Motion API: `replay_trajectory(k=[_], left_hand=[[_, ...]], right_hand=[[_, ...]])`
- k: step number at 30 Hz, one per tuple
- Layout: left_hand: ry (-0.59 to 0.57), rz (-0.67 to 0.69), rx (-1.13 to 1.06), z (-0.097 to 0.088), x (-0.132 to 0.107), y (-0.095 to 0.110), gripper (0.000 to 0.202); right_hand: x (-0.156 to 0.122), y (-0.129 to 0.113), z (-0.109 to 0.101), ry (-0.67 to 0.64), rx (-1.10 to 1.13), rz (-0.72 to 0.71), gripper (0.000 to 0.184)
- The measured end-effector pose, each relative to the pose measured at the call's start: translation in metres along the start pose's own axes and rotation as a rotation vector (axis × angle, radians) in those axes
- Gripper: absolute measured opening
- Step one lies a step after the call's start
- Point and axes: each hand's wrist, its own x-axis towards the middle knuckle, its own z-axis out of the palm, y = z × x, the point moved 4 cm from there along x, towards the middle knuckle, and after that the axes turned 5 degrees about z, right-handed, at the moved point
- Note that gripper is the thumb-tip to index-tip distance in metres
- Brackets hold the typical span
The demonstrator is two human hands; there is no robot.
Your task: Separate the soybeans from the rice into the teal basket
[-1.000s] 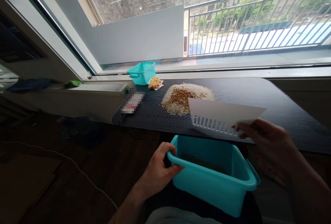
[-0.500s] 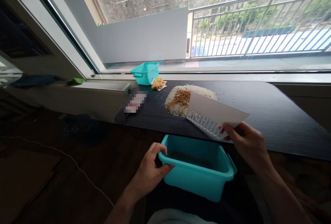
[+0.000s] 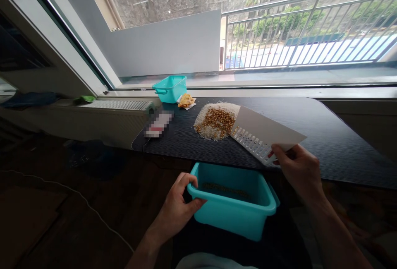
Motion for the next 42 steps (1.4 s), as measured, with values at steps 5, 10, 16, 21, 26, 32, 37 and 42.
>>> replay_trajectory(k=[5,10,16,21,26,32,37,42], left_hand=[[0.003,0.010,-0.009,0.001,0.001,-0.001,0.036],[-0.023,-0.010,0.004,0.002,0.001,-0.002,0.038],[-0.016,-0.003,0.001,0.001,0.002,-0.002,0.039],[-0.039,0.005,-0.017,0.009,0.004,0.000,0.037],[-0.072,0.032,-0.076,0.022,0.006,0.004,0.041],[-0.077,0.024,-0.082,0.020,0.007,0.004,0.041],[-0.052,0.025,-0.077,0.007,0.007,0.003,0.042],[-0.099,0.041,-0.128,0.016,0.014,0.015,0.055]], right_hand=[[0.008,-0.001,-0.014,0.053,0.008,0.044,0.032],[0.012,-0.009,-0.025,0.095,0.014,0.077,0.030],[0.007,-0.016,-0.028,0.076,0.023,0.059,0.036],[0.000,-0.015,-0.035,0.083,0.005,0.018,0.035],[-0.006,-0.019,-0.049,0.101,-0.031,0.031,0.037],[-0.008,-0.020,-0.059,0.111,-0.039,0.033,0.041],[-0.006,-0.013,-0.059,0.066,-0.072,0.072,0.042],[-0.006,0.006,-0.075,0.065,-0.152,0.050,0.040]])
